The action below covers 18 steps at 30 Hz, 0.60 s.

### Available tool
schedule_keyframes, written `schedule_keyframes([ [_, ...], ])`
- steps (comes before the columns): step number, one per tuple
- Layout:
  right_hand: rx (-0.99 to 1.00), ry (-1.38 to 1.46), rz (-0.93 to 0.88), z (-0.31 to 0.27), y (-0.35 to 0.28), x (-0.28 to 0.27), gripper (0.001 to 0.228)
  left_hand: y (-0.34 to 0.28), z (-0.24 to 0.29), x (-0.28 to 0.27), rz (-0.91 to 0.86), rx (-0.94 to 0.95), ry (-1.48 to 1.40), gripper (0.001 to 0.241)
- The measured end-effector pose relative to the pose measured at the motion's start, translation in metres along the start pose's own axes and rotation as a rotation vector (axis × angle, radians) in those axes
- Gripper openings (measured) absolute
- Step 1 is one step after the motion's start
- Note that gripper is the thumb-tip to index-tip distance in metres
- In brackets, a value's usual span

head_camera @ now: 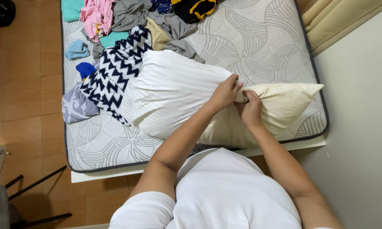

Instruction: The person dusts a bed and surrounding floor area using a rainbow feather duster, then places the duster on a chair. They subsequently pick up a pillow and insert it into a white pillowcase on the bed.

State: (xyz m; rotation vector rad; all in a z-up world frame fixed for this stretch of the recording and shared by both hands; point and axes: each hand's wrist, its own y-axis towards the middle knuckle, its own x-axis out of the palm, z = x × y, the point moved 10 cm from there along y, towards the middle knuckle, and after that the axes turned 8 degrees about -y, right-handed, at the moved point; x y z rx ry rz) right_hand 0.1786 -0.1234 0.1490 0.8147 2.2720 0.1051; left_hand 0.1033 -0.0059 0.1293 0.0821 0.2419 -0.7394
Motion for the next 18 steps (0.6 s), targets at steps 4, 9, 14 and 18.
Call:
schedule_keyframes([
  [4, 0.054, -0.022, -0.024, 0.023, 0.014, 0.016, 0.036, 0.001, -0.019, -0.015, 0.097, 0.042, 0.044, 0.034],
  [9, -0.082, -0.170, -0.118, 0.051, 0.016, 0.052, 0.040, -0.007, -0.065, -0.009, -0.094, -0.146, 0.248, 0.036],
  [14, -0.075, -0.264, -0.231, 0.040, 0.018, 0.067, 0.046, -0.024, -0.089, -0.035, 0.072, -0.129, 0.125, 0.034],
  [18, -0.109, -0.331, -0.209, 0.047, 0.020, 0.069, 0.050, -0.049, -0.098, -0.050, 0.081, -0.207, 0.252, 0.030],
])
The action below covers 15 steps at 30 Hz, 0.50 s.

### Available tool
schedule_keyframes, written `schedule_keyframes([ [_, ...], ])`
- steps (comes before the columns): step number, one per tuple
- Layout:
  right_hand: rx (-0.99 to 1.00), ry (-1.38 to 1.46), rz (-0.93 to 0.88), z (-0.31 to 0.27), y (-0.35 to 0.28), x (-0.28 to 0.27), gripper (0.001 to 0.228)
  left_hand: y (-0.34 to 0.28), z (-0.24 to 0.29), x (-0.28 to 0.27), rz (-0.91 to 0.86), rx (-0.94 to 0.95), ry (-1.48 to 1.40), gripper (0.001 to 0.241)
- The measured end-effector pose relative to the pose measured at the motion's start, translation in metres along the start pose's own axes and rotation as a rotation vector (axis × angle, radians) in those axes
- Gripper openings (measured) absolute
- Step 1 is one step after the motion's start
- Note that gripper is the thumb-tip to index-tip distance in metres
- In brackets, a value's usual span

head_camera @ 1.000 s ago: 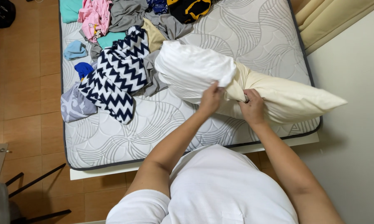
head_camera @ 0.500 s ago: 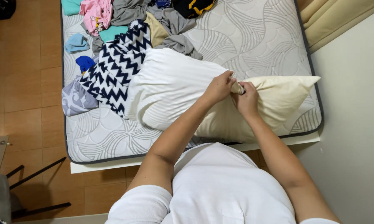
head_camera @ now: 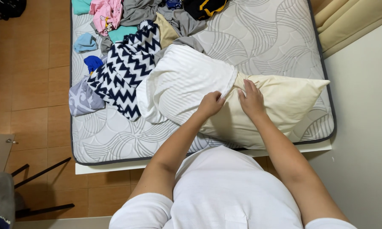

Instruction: The person dusts a bed and surrounding floor area using a rainbow feather duster, then places the duster on a chair. They subsequently pick up a pillow and insert it into a white pillowcase on the bed.

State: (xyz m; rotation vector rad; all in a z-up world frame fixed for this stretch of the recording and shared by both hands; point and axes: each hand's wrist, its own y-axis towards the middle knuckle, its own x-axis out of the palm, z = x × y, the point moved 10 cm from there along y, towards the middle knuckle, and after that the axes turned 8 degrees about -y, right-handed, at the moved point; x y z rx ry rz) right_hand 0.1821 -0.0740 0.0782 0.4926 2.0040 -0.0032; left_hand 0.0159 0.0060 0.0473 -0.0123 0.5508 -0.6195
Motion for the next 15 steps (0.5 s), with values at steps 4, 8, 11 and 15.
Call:
schedule_keyframes([
  [4, 0.005, -0.001, -0.004, 0.011, 0.002, 0.011, 0.050, -0.020, -0.016, -0.001, -0.045, -0.063, 0.110, 0.027],
  [8, 0.014, -0.032, 0.020, 0.013, 0.001, 0.016, 0.050, -0.025, -0.038, 0.007, 0.019, -0.041, 0.182, 0.021],
  [11, -0.001, -0.050, 0.049, 0.009, -0.011, 0.014, 0.048, -0.022, -0.047, 0.011, 0.095, 0.014, 0.114, 0.019],
  [15, -0.035, -0.062, 0.044, 0.002, -0.032, 0.020, 0.041, -0.014, -0.059, 0.019, 0.057, -0.173, -0.034, 0.021],
])
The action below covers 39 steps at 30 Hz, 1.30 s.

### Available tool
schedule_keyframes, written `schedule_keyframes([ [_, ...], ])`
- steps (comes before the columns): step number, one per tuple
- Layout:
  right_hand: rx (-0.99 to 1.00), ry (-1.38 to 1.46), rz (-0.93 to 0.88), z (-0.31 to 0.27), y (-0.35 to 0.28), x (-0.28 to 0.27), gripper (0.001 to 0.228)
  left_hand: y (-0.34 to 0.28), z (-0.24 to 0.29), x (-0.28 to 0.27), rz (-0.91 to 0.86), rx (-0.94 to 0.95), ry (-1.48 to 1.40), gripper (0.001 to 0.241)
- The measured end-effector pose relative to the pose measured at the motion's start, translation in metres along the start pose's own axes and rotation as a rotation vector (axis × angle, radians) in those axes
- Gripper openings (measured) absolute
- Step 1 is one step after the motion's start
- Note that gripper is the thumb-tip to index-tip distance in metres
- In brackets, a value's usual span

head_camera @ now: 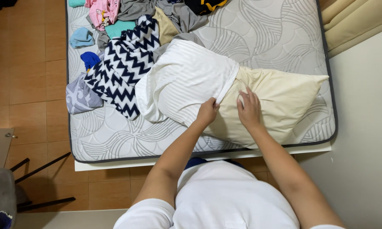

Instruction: The person dusts a bed and surrounding floor area using a rainbow feather duster, then places the duster on a chair. They subsequently pick up a pillow and insert it into a white pillowcase on the bed.

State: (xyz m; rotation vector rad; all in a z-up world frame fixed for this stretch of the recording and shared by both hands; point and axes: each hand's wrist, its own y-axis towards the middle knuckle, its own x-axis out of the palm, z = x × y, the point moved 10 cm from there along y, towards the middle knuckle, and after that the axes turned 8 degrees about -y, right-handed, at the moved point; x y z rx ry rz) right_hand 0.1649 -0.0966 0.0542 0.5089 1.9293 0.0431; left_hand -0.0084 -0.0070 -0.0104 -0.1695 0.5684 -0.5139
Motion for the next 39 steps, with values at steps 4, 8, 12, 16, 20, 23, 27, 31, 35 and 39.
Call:
schedule_keyframes([
  [4, 0.022, 0.073, -0.044, 0.010, -0.012, 0.012, 0.046, 0.017, -0.007, 0.021, 0.053, 0.017, -0.012, 0.020],
  [8, 0.054, 0.099, -0.062, 0.028, -0.019, 0.023, 0.054, 0.031, -0.003, 0.062, -0.047, 0.021, -0.093, 0.020],
  [12, 0.055, 0.092, -0.067, 0.037, -0.028, 0.029, 0.053, 0.038, 0.005, 0.080, -0.178, -0.039, -0.269, 0.020],
  [16, 0.042, 0.095, -0.086, 0.023, -0.045, 0.035, 0.051, 0.023, 0.001, 0.053, -0.021, -0.103, -0.326, 0.020],
  [20, 0.045, 0.092, -0.112, 0.013, -0.060, 0.039, 0.058, -0.011, 0.014, 0.015, 0.189, 0.163, -0.238, 0.018],
  [23, 0.061, 0.079, -0.135, 0.009, -0.070, 0.041, 0.061, -0.042, 0.018, -0.001, 0.266, 0.325, 0.050, 0.019],
  [27, 0.086, 0.027, -0.133, 0.004, -0.073, 0.047, 0.065, -0.045, -0.012, -0.005, 0.329, 0.287, 0.290, 0.018],
  [31, 0.104, 0.021, -0.125, -0.006, -0.081, 0.048, 0.069, -0.035, -0.013, -0.008, 0.281, 0.260, 0.314, 0.012],
  [35, 0.106, 0.045, -0.216, -0.018, -0.087, 0.056, 0.076, -0.027, -0.018, 0.003, 0.241, 0.306, 0.332, 0.020],
  [39, 0.123, 0.034, -0.279, -0.015, -0.092, 0.065, 0.081, -0.007, -0.060, 0.044, 0.192, 0.243, 0.292, 0.007],
])
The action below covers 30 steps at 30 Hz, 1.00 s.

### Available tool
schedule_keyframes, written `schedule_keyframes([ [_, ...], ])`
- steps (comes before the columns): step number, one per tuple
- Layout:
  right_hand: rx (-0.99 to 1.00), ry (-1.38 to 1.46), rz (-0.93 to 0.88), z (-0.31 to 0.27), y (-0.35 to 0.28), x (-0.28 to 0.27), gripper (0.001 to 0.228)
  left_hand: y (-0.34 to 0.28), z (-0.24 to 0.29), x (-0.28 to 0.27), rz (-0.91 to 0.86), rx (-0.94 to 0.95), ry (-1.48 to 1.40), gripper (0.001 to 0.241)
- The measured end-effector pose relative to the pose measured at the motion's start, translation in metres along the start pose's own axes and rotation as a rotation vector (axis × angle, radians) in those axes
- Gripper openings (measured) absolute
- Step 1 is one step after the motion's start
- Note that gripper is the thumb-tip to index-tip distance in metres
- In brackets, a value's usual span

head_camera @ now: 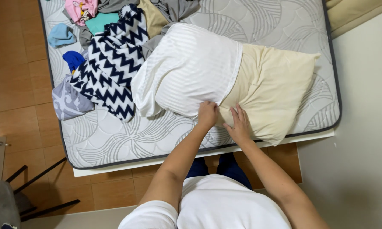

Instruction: The person dusts a bed and surrounding floor area using a rainbow feather duster, then places the duster on a chair. They subsequently pick up a pillow and insert it into a white pillowcase on the bed.

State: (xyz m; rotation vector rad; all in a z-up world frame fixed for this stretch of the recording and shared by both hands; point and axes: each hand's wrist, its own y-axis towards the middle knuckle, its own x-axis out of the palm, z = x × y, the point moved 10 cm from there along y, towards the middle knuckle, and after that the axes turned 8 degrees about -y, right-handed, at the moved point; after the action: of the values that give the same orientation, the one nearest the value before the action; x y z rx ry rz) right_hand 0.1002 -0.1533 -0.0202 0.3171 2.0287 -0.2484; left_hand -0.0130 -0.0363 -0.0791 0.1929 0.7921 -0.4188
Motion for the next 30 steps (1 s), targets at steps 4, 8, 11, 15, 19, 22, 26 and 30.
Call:
schedule_keyframes([
  [4, 0.022, 0.003, -0.003, 0.002, 0.004, 0.007, 0.082, 0.001, 0.052, -0.004, -0.029, 0.112, -0.087, 0.013],
  [8, 0.032, -0.031, 0.015, 0.009, -0.003, 0.009, 0.078, 0.012, 0.072, -0.065, 0.075, 0.010, -0.158, 0.033],
  [11, 0.010, -0.021, 0.030, 0.003, -0.006, 0.005, 0.077, 0.015, 0.048, -0.069, 0.029, 0.063, -0.034, 0.038],
  [15, -0.016, -0.028, 0.038, 0.003, -0.013, 0.011, 0.079, 0.007, -0.006, -0.018, 0.029, 0.190, 0.068, 0.016],
  [19, 0.014, -0.016, -0.012, 0.016, -0.005, 0.026, 0.087, 0.009, 0.021, 0.017, -0.092, 0.077, -0.156, 0.013],
  [22, 0.006, -0.017, -0.032, 0.029, 0.000, 0.043, 0.089, 0.000, 0.062, 0.038, -0.332, 0.149, -0.266, 0.012],
  [26, 0.037, -0.101, -0.074, 0.012, 0.000, 0.028, 0.096, 0.013, 0.041, 0.009, -0.179, -0.078, -0.472, 0.016],
  [30, 0.096, -0.280, -0.194, 0.006, -0.026, 0.053, 0.108, 0.010, 0.036, -0.040, -0.139, -0.175, -0.546, 0.018],
])
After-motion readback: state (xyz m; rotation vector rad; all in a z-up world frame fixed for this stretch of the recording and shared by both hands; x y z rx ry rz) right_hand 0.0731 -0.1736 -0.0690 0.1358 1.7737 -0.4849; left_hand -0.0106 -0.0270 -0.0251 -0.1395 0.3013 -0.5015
